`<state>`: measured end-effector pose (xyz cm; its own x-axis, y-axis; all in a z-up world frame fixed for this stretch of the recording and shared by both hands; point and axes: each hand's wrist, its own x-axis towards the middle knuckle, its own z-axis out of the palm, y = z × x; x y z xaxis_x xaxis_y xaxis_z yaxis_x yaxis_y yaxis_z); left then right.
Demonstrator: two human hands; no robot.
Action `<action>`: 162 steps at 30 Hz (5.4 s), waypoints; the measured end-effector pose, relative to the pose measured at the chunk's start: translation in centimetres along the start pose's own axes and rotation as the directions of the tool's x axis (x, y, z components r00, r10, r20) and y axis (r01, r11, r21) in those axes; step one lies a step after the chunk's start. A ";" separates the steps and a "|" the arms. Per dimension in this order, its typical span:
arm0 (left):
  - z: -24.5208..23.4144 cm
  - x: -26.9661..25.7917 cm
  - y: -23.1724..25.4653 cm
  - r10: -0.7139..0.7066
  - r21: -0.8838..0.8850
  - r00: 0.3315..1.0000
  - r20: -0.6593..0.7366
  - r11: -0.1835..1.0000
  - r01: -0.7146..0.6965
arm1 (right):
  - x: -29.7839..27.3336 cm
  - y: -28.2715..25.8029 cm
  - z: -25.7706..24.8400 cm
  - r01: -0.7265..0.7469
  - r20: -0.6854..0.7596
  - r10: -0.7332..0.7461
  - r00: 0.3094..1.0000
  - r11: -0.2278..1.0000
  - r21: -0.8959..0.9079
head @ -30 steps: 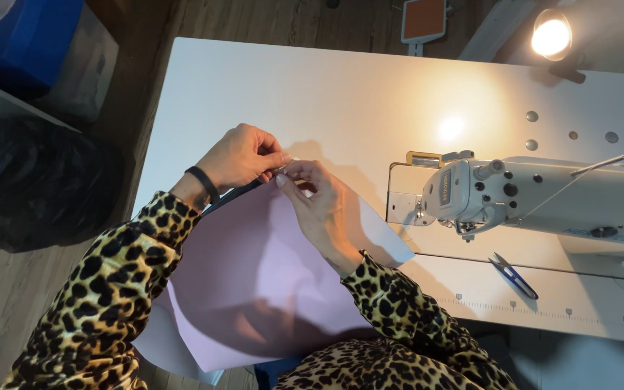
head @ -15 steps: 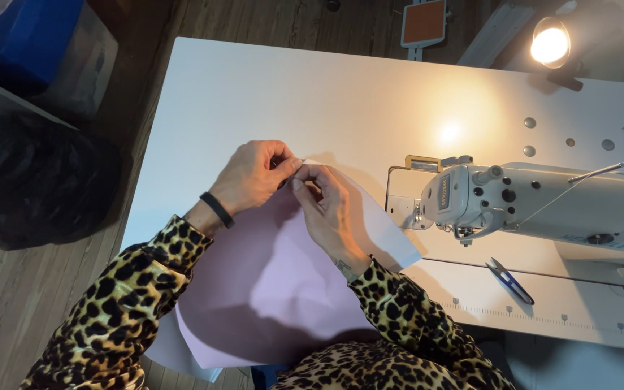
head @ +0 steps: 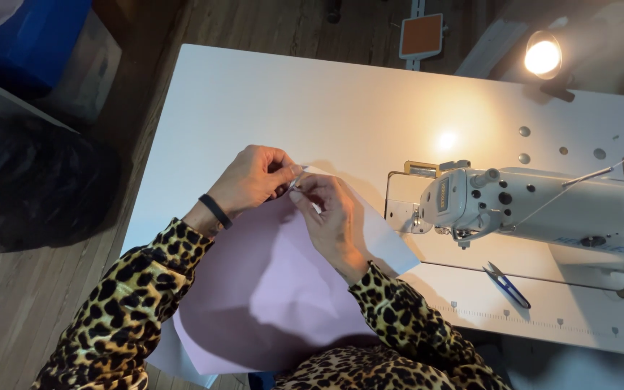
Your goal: Sewing together pieces of pink and black material using an industrial sewing machine and trimming excess thread.
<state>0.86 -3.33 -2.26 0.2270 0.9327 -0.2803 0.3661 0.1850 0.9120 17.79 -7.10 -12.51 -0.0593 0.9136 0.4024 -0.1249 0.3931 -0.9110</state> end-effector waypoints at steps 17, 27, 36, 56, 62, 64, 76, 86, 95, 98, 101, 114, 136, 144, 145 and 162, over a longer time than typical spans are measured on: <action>0.0 -7.2 1.8 0.447 0.467 0.881 -0.157 0.819 -0.333 | 0.8 -5.7 0.7 0.199 0.085 -0.180 0.980 0.910 -0.365; 2.6 -8.3 0.6 0.580 0.570 0.756 -0.304 0.746 -0.344 | 0.5 -6.2 -0.2 0.496 0.243 -0.435 0.867 0.708 -0.503; 2.5 -8.9 -0.7 0.787 0.705 0.588 -0.188 0.524 -0.477 | -0.1 -8.3 -0.2 0.342 0.227 -0.261 0.938 0.802 -0.490; 2.2 -8.6 0.5 0.653 0.788 0.755 -0.068 0.499 -0.361 | 0.3 -10.7 -0.4 0.059 0.142 0.001 0.990 0.908 -0.414; 3.2 -8.2 0.0 0.680 0.787 0.722 -0.126 0.512 -0.345 | -0.3 -10.8 -0.2 0.049 0.038 -0.035 0.999 0.863 -0.503; 3.4 -8.4 0.2 0.686 0.787 0.714 -0.140 0.515 -0.340 | -0.3 -11.5 0.1 0.044 0.020 -0.040 0.999 0.857 -0.513; 1.8 -12.7 4.8 0.854 0.908 0.495 -0.160 0.324 -0.264 | 1.8 -20.0 2.0 0.412 0.234 -0.350 0.907 0.621 -0.666; 2.1 -19.3 8.9 0.945 0.984 0.315 -0.088 0.131 -0.119 | 0.6 -23.9 2.9 0.635 0.339 -0.579 0.742 0.446 -0.630; 3.8 -20.5 6.5 0.959 0.977 0.231 -0.163 0.189 -0.094 | -1.1 -24.6 3.2 0.644 0.393 -0.536 0.747 0.439 -0.627; 4.1 -20.6 6.2 0.966 0.975 0.204 -0.156 0.184 -0.127 | -1.4 -24.9 2.8 0.659 0.408 -0.543 0.734 0.419 -0.625; 4.5 -20.8 6.4 0.967 0.958 0.174 -0.184 0.216 -0.188 | -1.6 -24.6 2.4 0.685 0.422 -0.587 0.691 0.344 -0.643; 4.6 -21.6 7.3 0.897 0.798 0.252 -0.364 0.440 -0.413 | -1.7 -25.5 1.3 0.664 0.420 -0.536 0.733 0.426 -0.614; 3.9 -21.1 9.3 0.802 0.510 0.514 -0.305 0.593 -0.623 | -2.0 -24.0 -0.3 0.638 0.317 -0.594 0.739 0.468 -0.611; 5.8 -20.5 7.4 0.724 0.298 0.500 -0.474 0.667 -0.683 | -2.1 -24.1 -1.4 0.662 0.370 -0.563 0.739 0.508 -0.551; 5.9 -20.4 7.2 0.724 0.299 0.500 -0.474 0.667 -0.682 | -2.2 -24.1 -1.5 0.662 0.369 -0.563 0.739 0.509 -0.550; 5.7 -20.1 6.1 0.578 0.037 0.671 -0.464 0.769 -0.638 | -1.6 -24.2 -5.3 0.709 0.588 -0.491 0.643 0.094 -0.698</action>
<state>3.68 -22.73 7.19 -0.0550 0.8765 0.4783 0.1700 -0.4638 0.8695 26.11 -17.54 8.36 -0.5587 0.3335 0.7594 0.6380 0.7579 0.1365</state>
